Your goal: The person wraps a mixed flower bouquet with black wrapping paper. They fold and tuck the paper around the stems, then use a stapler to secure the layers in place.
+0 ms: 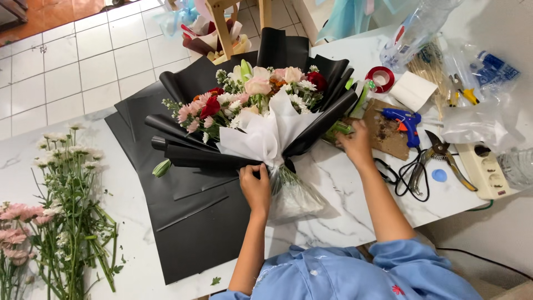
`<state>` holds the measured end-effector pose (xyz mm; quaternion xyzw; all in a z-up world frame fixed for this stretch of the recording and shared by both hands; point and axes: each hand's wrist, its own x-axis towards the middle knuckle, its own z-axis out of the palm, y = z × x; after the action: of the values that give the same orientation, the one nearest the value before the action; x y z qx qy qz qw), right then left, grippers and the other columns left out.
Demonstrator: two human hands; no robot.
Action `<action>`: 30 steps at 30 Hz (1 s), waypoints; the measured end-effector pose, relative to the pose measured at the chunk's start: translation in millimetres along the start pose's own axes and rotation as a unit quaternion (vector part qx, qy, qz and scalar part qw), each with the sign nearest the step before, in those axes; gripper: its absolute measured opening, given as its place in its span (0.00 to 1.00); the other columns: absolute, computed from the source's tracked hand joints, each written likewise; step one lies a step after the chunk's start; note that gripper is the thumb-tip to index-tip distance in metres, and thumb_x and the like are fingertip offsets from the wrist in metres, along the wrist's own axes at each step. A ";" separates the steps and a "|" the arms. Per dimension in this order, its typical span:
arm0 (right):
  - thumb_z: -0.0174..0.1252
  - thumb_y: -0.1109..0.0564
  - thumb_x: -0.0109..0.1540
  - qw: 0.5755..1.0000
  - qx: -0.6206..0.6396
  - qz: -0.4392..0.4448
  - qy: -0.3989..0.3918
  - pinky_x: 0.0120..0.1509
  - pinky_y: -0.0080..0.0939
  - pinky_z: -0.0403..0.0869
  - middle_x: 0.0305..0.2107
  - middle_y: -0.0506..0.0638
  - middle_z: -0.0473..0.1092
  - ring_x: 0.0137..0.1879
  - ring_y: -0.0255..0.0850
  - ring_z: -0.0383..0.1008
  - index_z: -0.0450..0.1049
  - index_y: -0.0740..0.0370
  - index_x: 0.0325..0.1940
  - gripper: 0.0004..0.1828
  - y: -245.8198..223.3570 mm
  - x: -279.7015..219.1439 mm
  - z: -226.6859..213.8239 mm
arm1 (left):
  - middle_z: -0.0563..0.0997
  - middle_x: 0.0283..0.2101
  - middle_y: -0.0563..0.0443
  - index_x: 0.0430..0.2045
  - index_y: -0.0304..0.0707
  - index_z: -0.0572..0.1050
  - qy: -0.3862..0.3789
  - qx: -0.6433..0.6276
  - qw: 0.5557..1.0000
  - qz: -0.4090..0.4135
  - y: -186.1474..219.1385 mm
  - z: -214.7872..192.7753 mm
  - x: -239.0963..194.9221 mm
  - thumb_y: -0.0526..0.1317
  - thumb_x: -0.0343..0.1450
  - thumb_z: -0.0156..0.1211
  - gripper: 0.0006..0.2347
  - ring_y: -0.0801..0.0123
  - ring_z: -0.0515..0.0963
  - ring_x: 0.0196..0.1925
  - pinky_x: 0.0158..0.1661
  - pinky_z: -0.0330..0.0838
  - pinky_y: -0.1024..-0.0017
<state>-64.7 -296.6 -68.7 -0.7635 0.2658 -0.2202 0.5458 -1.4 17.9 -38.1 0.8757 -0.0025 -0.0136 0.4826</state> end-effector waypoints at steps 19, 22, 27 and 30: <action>0.57 0.63 0.69 0.952 0.225 0.192 0.076 0.54 0.61 0.83 0.53 0.65 0.60 0.51 0.68 0.77 0.71 0.65 0.48 0.05 -95.6 -68.4 -23.2 | 0.75 0.35 0.46 0.28 0.39 0.72 0.026 -0.037 0.999 0.016 -5.0 4.0 -2.4 0.36 0.74 0.62 0.06 0.50 0.80 0.44 0.45 0.74 0.58; 0.63 0.63 0.67 0.958 0.179 0.086 0.209 0.59 0.63 0.80 0.57 0.58 0.53 0.58 0.54 0.68 0.72 0.75 0.45 0.10 -63.2 -93.5 -8.9 | 0.74 0.35 0.46 0.30 0.39 0.72 0.037 -0.049 0.998 0.017 -3.6 1.6 -9.1 0.34 0.76 0.59 0.05 0.52 0.79 0.43 0.46 0.73 0.57; 0.62 0.62 0.66 0.953 0.194 0.181 0.148 0.21 0.21 0.58 0.27 0.47 0.69 0.27 0.27 0.60 0.77 0.64 0.50 0.09 -18.5 -80.5 -16.2 | 0.75 0.35 0.46 0.29 0.39 0.72 0.058 -0.024 0.997 0.035 -4.4 6.1 -6.2 0.35 0.72 0.63 0.05 0.51 0.79 0.43 0.48 0.72 0.58; 0.52 0.66 0.66 0.916 0.333 0.216 0.057 0.20 0.24 0.50 0.22 0.44 0.58 0.25 0.28 0.48 0.69 0.71 0.63 0.20 -49.0 -89.2 -27.2 | 0.75 0.35 0.46 0.29 0.39 0.72 0.066 -0.036 0.997 0.030 2.4 2.6 -7.5 0.34 0.72 0.63 0.05 0.52 0.78 0.44 0.48 0.71 0.60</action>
<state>-141.6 -245.5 -17.9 -0.4481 0.3661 -0.2158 0.7865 -8.9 14.5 -37.3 0.8564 0.0037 0.0582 0.5129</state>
